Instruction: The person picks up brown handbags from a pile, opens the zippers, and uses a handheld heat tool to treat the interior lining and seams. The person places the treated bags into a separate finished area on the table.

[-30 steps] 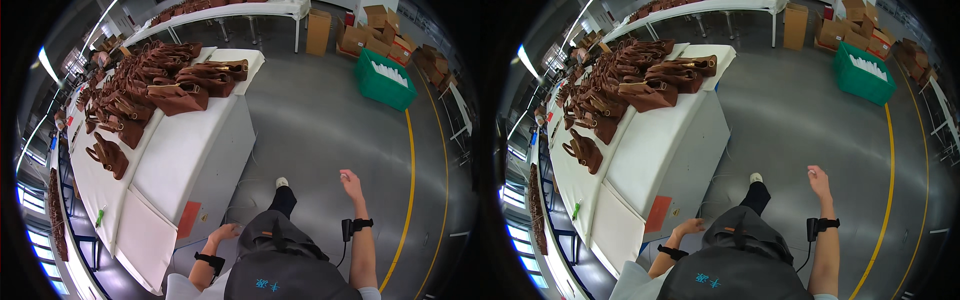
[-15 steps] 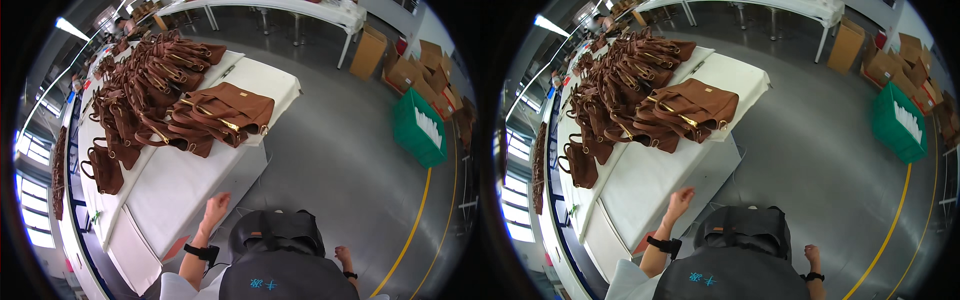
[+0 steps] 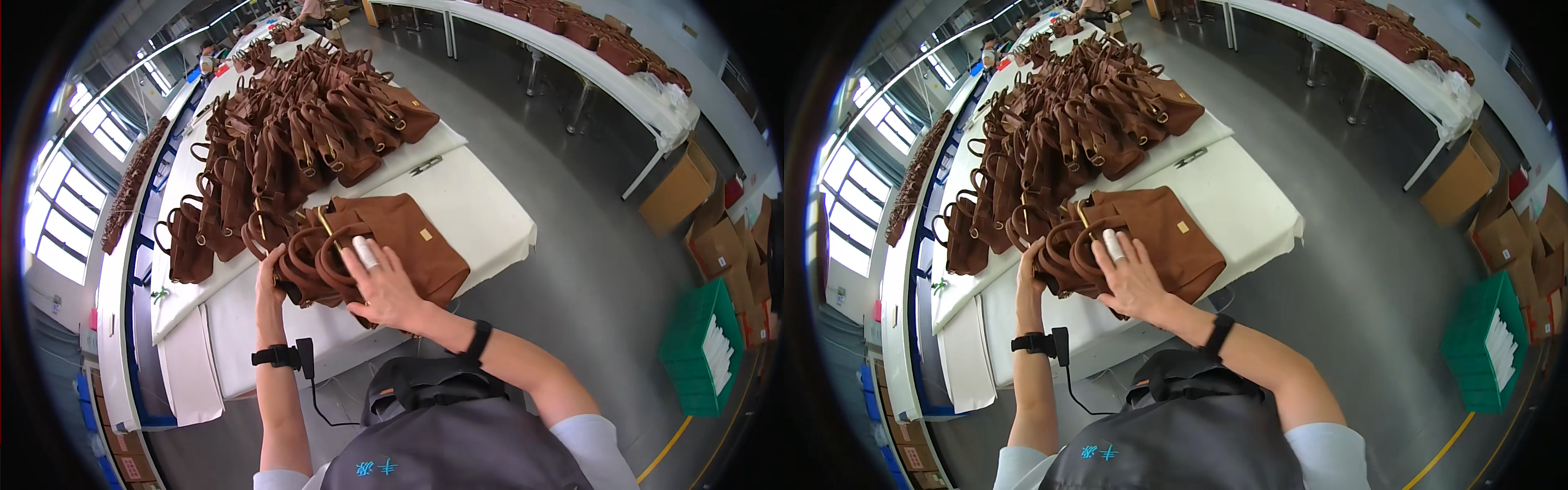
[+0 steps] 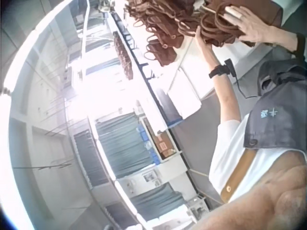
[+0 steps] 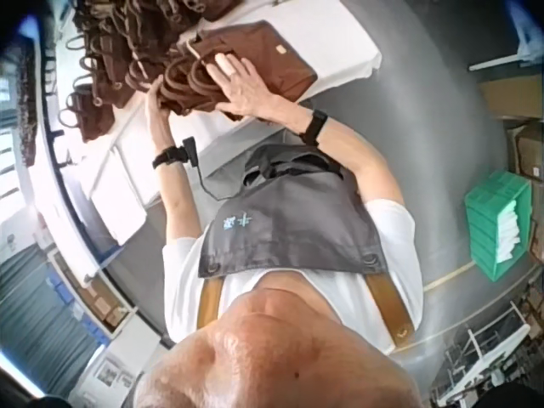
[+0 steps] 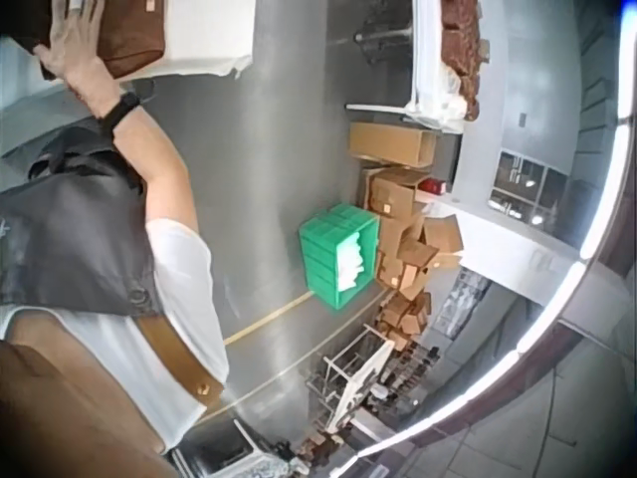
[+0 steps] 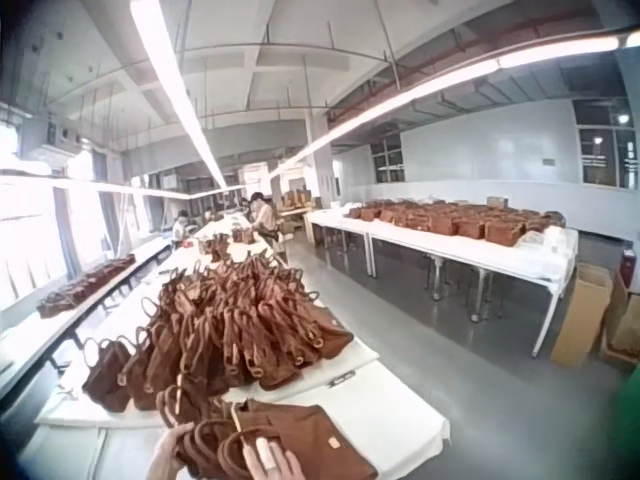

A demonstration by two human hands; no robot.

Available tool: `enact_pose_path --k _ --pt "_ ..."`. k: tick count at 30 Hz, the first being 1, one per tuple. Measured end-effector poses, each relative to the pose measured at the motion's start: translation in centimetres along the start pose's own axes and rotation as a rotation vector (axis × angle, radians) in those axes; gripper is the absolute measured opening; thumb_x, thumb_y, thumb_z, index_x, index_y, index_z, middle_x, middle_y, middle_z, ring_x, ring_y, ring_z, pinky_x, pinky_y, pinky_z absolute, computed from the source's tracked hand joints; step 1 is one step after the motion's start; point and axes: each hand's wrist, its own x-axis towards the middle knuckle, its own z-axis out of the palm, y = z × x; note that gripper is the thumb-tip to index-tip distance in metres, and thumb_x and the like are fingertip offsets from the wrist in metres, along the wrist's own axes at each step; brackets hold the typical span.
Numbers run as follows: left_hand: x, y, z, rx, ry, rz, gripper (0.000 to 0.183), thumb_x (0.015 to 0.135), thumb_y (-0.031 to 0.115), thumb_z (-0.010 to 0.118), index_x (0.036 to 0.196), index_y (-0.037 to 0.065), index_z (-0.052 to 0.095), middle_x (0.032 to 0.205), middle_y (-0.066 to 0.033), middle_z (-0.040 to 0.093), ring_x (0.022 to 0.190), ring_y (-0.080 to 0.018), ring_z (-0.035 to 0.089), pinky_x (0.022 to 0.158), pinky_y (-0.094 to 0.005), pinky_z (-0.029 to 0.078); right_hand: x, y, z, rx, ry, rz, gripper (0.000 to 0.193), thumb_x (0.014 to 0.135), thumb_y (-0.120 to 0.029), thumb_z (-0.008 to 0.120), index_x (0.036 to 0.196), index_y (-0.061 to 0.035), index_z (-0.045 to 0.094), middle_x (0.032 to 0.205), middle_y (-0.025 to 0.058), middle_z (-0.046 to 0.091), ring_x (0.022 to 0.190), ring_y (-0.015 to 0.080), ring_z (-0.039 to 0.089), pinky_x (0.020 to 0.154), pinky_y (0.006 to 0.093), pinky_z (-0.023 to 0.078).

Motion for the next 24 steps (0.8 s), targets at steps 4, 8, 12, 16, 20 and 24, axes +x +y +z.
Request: enact_pose_path --k 4,8,12,16,20,24 --pt "-1.1 -0.3 2.6 0.086 0.198 0.064 0.02 0.079 0.014 0.066 0.093 0.005 0.055 0.083 -0.0045 0.062 0.072 -0.0155 0.061 0.064 -0.0296 0.051 3.5 2.3 2.7 0.015 -0.34 -0.006 0.053 0.07 -0.021 0.07 0.114 -0.0005 0.051 0.132 0.0346 0.035 0.122 0.0499 0.036 0.1 0.0537 0.031" --pt "-2.6 -1.9 3.4 0.114 0.261 0.104 0.017 0.078 0.01 0.063 0.091 0.004 0.055 0.081 -0.0047 0.061 0.068 -0.0152 0.06 0.06 -0.0282 0.051 2.4 4.0 2.1 0.14 -0.168 -0.095 0.041 0.067 -0.008 0.065 0.104 0.0008 0.051 0.122 0.0392 0.043 0.113 0.0503 0.046 0.094 0.0507 0.041" --pt "-2.8 -3.7 9.5 0.017 0.208 0.113 0.018 0.079 0.002 0.058 0.096 0.004 0.053 0.079 -0.0041 0.06 0.063 -0.0132 0.059 0.056 -0.0264 0.051 2.4 6.0 -3.0 0.21 -0.12 -0.153 0.036 0.063 -0.006 0.066 0.097 0.0001 0.056 0.119 0.0372 0.046 0.112 0.0457 0.049 0.095 0.046 0.043" --pt "-2.1 -6.8 14.4 -0.122 0.212 0.028 0.015 0.078 0.002 0.061 0.091 0.004 0.053 0.086 -0.0052 0.061 0.074 -0.0134 0.06 0.065 -0.0269 0.051 3.5 8.7 -7.1 0.222 -0.009 -0.155 0.037 0.062 -0.008 0.065 0.098 0.0001 0.057 0.126 0.0344 0.044 0.108 0.045 0.051 0.094 0.0445 0.043" --pt "-1.8 -9.5 14.5 -0.166 0.176 -0.067 0.025 0.085 0.015 0.061 0.106 0.005 0.053 0.098 -0.0065 0.061 0.085 -0.0169 0.063 0.073 -0.0306 0.055 3.0 16.5 -4.3 0.19 -0.201 0.034 0.048 0.075 -0.037 0.068 0.1 0.0007 0.053 0.11 0.0299 0.05 0.092 0.043 0.056 0.084 0.0461 0.047" --pt "-3.2 -7.8 12.9 -0.107 0.184 -0.028 0.04 0.088 0.021 0.06 0.12 0.006 0.043 0.108 -0.0068 0.056 0.092 -0.0157 0.059 0.079 -0.0322 0.052 3.6 20.1 -5.1 0.475 -0.351 0.089 0.06 0.083 -0.044 0.063 0.12 -0.0004 0.047 0.125 0.0274 0.047 0.116 0.0408 0.048 0.096 0.0437 0.04"
